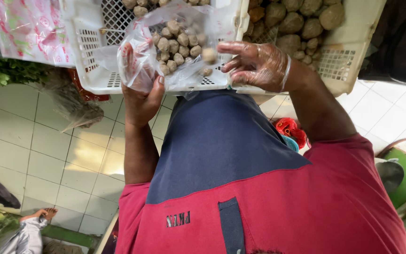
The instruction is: The person holds a plastic bag open over a white crate and picks meatballs one at a time from an adjacent crate, placing them into the bag. They occasionally reach into the far crate to gather more meatballs and continue filling the bag.
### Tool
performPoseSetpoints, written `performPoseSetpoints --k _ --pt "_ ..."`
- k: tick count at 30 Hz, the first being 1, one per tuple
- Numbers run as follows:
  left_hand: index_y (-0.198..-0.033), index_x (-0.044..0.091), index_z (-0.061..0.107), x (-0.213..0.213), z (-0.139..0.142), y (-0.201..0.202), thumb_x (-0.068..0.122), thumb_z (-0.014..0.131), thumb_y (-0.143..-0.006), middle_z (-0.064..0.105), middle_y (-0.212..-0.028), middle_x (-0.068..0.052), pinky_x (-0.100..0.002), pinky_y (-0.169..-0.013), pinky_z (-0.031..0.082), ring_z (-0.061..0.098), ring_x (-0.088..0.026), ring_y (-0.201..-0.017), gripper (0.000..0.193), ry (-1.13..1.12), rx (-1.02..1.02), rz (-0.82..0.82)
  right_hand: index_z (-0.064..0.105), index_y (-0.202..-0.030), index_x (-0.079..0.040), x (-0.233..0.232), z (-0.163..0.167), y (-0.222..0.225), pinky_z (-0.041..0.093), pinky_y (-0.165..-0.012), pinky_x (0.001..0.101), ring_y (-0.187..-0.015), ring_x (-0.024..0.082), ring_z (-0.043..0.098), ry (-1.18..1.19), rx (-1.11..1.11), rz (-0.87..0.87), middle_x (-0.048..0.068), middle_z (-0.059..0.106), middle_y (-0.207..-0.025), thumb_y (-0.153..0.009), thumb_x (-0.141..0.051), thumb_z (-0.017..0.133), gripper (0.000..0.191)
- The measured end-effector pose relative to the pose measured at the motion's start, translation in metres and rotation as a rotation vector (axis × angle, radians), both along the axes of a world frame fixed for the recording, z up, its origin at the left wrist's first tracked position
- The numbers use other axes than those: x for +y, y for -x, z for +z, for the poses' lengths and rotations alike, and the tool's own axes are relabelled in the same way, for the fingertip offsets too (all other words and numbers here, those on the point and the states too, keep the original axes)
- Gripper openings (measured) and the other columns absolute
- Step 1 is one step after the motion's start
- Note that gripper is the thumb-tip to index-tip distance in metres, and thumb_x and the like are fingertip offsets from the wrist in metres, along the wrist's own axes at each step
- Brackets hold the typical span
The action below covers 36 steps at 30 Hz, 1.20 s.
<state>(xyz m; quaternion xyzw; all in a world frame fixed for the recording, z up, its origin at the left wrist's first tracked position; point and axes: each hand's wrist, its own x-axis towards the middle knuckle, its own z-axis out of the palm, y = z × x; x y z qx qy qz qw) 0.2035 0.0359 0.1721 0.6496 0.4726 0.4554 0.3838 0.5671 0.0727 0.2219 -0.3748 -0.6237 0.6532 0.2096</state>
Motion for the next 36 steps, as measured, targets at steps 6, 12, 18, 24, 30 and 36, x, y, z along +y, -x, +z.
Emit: performPoseSetpoints --k 6,12,18,24,30,36 --pt "-0.163 -0.004 0.027 -0.004 0.006 -0.003 -0.003 0.069 -0.097 0.055 -0.152 -0.016 -0.031 -0.111 0.048 0.058 -0.019 -0.125 0.079 0.102 -0.058 0.027 0.073 -0.125 -0.012 0.019 -0.055 -0.052 0.055 -0.093 0.0457 -0.106 0.031 0.07 -0.196 -1.017 0.04 0.014 0.071 -0.123 -0.104 -0.028 0.064 0.028" --pt "-0.162 -0.002 0.03 -0.003 0.005 0.0 -0.007 0.071 -0.098 0.056 -0.146 -0.017 -0.032 -0.114 0.045 0.057 -0.022 -0.127 0.076 -0.027 0.046 0.008 0.073 -0.124 -0.011 0.012 -0.167 -0.062 0.059 -0.087 0.0449 -0.104 0.035 0.07 -0.564 -1.142 0.462 0.018 0.07 -0.122 -0.089 -0.01 0.063 0.037" --pt "-0.163 -0.004 0.027 -0.004 0.01 -0.005 -0.005 0.069 -0.098 0.054 -0.15 -0.016 -0.031 -0.111 0.047 0.058 -0.021 -0.124 0.077 0.019 -0.042 0.011 0.055 -0.139 -0.009 0.023 -0.142 -0.074 0.054 -0.096 0.0388 -0.112 0.028 0.069 0.336 -0.813 -0.017 0.015 0.069 -0.126 -0.11 -0.024 0.047 0.034" --pt "-0.16 -0.003 0.036 -0.004 0.006 -0.001 -0.004 0.07 -0.096 0.053 -0.154 -0.017 -0.034 -0.121 0.036 0.05 -0.024 -0.137 0.072 0.031 0.075 0.026 0.048 -0.148 0.0 0.012 -0.125 -0.103 0.057 -0.099 0.0327 -0.117 0.023 0.067 0.472 -0.082 -0.287 0.019 0.058 -0.141 -0.108 -0.006 0.049 0.04" --pt "-0.162 -0.005 0.029 -0.002 0.008 -0.002 -0.003 0.069 -0.096 0.038 -0.168 -0.021 -0.038 -0.132 0.018 0.029 -0.03 -0.16 0.078 -0.007 0.114 0.021 0.049 -0.152 -0.012 0.004 -0.121 -0.13 0.059 -0.094 0.0315 -0.116 0.024 0.067 0.217 -0.78 -0.313 0.02 0.058 -0.141 -0.101 -0.001 0.049 0.051" --pt "-0.158 0.0 0.018 -0.001 0.013 -0.009 -0.001 0.067 -0.089 0.037 -0.162 -0.017 -0.045 -0.125 0.03 0.033 -0.03 -0.155 0.085 0.112 -0.117 0.026 0.064 -0.138 -0.008 -0.021 -0.111 -0.177 0.054 -0.101 0.0407 -0.12 0.032 0.067 -0.112 -1.228 -0.15 0.019 0.068 -0.136 -0.097 -0.008 0.064 0.041"
